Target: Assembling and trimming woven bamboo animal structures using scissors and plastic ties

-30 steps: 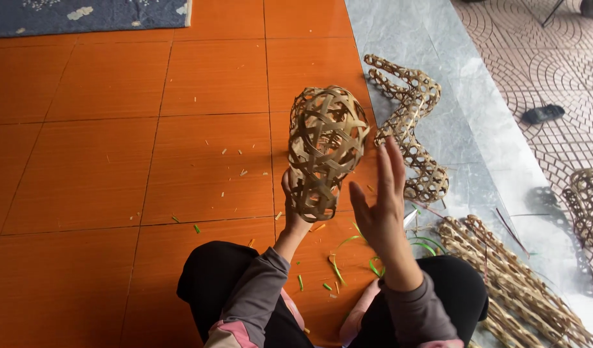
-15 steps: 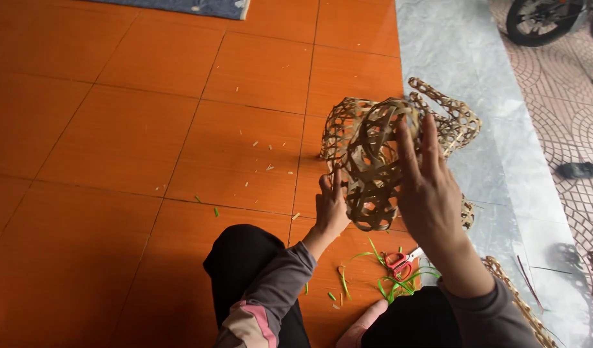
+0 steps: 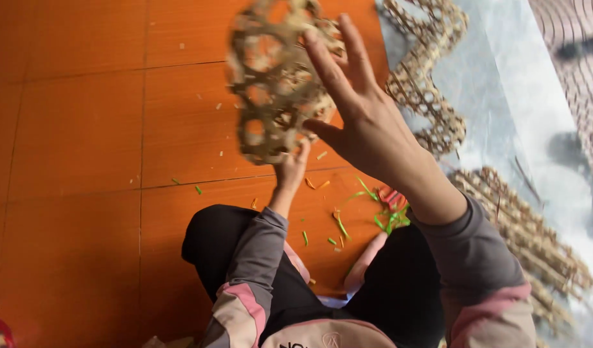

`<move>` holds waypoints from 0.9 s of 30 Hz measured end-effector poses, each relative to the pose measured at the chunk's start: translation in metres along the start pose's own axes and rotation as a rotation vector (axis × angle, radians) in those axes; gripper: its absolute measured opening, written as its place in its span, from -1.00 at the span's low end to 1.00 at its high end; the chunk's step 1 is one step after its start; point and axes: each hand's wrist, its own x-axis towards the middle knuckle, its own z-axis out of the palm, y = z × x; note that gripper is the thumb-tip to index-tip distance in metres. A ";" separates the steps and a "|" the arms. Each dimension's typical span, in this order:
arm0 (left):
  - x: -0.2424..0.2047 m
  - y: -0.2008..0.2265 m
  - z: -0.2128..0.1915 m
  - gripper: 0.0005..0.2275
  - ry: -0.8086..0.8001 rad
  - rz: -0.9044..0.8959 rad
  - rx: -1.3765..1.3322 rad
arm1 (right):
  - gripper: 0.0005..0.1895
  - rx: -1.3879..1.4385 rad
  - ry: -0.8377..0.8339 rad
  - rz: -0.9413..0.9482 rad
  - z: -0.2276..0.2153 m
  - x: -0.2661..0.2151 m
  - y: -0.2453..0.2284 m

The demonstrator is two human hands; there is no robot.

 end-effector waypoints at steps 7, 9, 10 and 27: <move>0.015 0.034 -0.039 -0.25 -0.037 0.161 0.112 | -0.31 0.132 -0.116 0.391 0.058 -0.072 0.080; 0.021 0.048 -0.054 -0.28 0.011 0.196 0.155 | -0.34 0.043 -0.181 0.537 0.101 -0.111 0.128; 0.026 0.056 -0.065 -0.28 -0.054 0.275 0.062 | -0.32 0.041 -0.250 0.650 0.123 -0.133 0.154; 0.028 0.073 -0.015 -0.12 -0.592 -0.110 -0.237 | -0.13 1.621 0.348 0.763 0.124 -0.134 0.134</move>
